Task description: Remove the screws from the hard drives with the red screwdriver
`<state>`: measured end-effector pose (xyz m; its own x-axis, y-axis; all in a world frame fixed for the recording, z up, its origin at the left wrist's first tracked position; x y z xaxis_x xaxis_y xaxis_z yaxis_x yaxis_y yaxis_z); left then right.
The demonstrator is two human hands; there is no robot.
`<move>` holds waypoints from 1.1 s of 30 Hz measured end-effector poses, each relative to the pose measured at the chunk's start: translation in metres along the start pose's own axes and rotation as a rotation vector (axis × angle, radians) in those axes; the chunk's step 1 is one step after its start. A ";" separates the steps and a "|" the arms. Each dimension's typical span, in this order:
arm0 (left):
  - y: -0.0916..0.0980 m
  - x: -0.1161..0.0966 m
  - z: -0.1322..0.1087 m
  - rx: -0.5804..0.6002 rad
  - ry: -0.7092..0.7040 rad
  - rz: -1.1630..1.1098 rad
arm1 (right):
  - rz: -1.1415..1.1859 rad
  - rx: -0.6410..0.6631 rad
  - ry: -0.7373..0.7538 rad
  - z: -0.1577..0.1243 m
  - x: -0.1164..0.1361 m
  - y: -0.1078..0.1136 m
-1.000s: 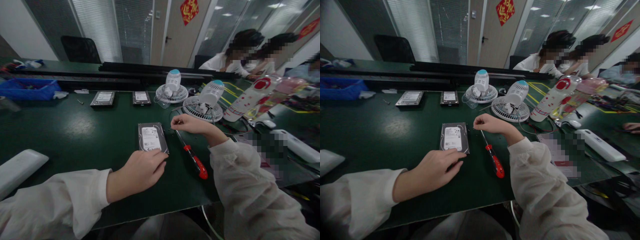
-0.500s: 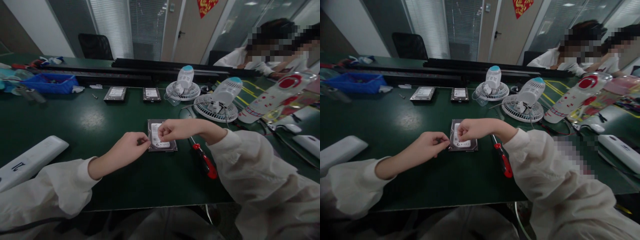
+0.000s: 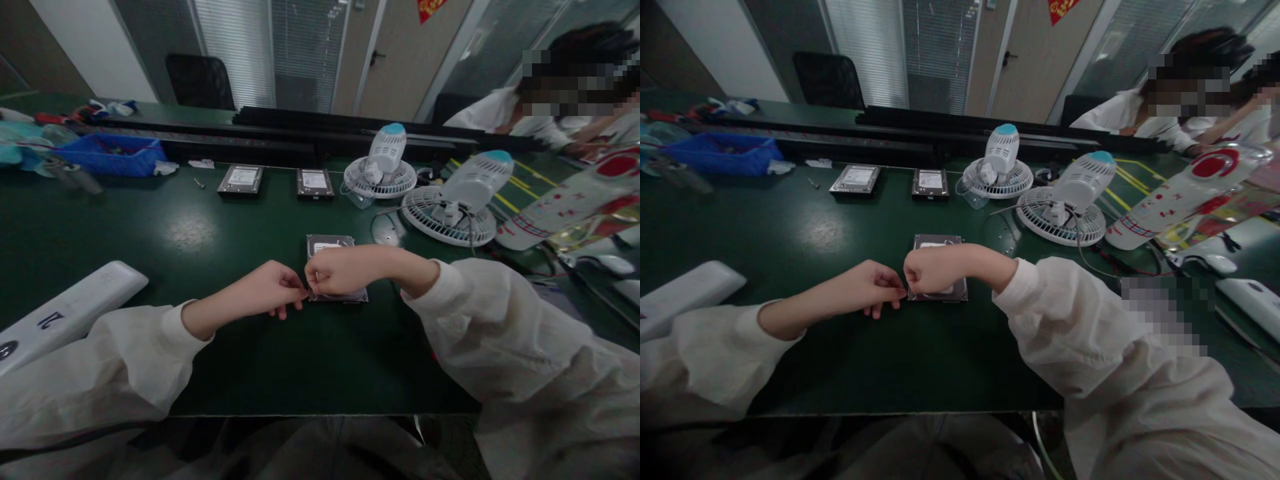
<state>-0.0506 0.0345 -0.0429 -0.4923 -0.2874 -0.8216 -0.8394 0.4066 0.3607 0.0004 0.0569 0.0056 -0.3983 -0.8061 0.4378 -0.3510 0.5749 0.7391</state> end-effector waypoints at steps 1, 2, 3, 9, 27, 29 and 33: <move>0.000 0.000 0.000 -0.002 0.004 0.002 | -0.015 0.000 -0.001 0.001 0.001 -0.001; 0.000 0.001 0.000 -0.005 0.006 0.005 | -0.027 0.000 0.000 0.002 0.001 -0.002; 0.000 0.001 0.001 -0.009 0.005 0.005 | -0.036 -0.001 0.003 0.003 0.001 -0.002; 0.000 0.004 0.004 -0.037 -0.006 -0.002 | -0.059 -0.006 0.022 0.003 0.003 -0.003; 0.001 0.002 0.004 -0.070 0.004 -0.018 | 0.034 -0.050 -0.014 0.000 -0.002 0.003; 0.001 0.001 0.004 -0.076 0.004 -0.012 | 0.030 -0.048 -0.016 0.001 -0.002 0.003; 0.002 0.003 0.004 -0.082 0.004 -0.006 | 0.020 -0.056 -0.019 0.001 -0.002 0.005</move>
Point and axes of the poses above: each hand's wrist, its own z-axis towards the middle knuckle, its own y-axis out of the back of the hand, x = y × z, the point moved 10 cm from there along z, towards the middle knuckle
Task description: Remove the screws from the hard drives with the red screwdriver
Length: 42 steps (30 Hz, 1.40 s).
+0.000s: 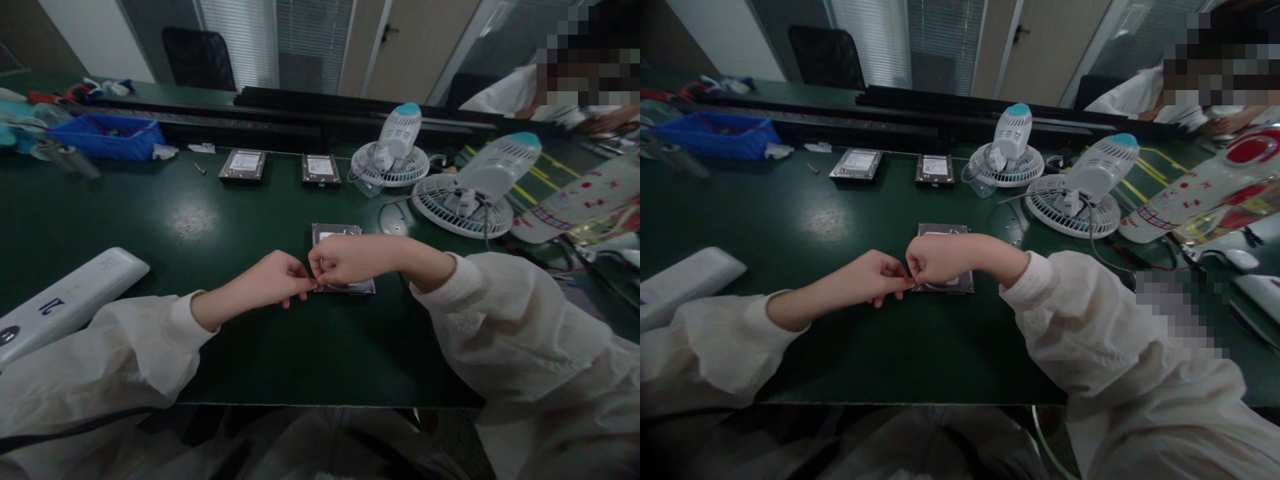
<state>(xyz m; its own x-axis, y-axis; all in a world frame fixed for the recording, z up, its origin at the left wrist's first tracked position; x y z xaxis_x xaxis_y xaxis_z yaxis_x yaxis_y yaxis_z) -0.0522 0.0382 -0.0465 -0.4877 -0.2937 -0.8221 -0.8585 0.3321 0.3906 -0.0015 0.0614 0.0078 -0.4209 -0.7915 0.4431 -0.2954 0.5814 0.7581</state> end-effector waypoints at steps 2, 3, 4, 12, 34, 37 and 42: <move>0.000 0.000 0.000 0.001 -0.004 -0.001 | 0.001 -0.001 0.001 -0.001 0.000 0.000; 0.000 0.001 0.001 0.001 -0.007 0.000 | 0.003 0.001 0.001 -0.001 0.000 0.000; 0.000 0.000 0.001 0.002 -0.009 0.002 | 0.006 0.002 0.001 -0.002 0.000 0.000; 0.001 0.000 -0.002 -0.001 0.010 0.003 | 0.010 -0.043 0.007 -0.003 -0.002 0.004; 0.000 -0.023 -0.039 -0.268 -0.272 0.450 | -0.804 -0.599 -0.111 -0.188 -0.032 -0.077; 0.000 -0.022 -0.038 -0.268 -0.277 0.471 | -0.842 -0.602 -0.113 -0.187 -0.033 -0.089; 0.001 -0.023 -0.038 -0.274 -0.286 0.489 | -0.846 -0.615 -0.096 -0.189 -0.035 -0.090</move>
<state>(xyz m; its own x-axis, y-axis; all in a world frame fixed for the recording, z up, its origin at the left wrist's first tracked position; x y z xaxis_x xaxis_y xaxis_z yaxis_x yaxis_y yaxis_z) -0.0477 0.0116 -0.0117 -0.8049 0.0985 -0.5852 -0.5749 0.1148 0.8101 0.2022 0.0009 0.0145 -0.3549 -0.8610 -0.3643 -0.0501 -0.3716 0.9271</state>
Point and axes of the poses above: each hand's wrist, its own z-axis towards the middle knuckle, its own y-axis out of the back of the hand, x = y × z, the point moved 10 cm from there along z, towards the middle knuckle
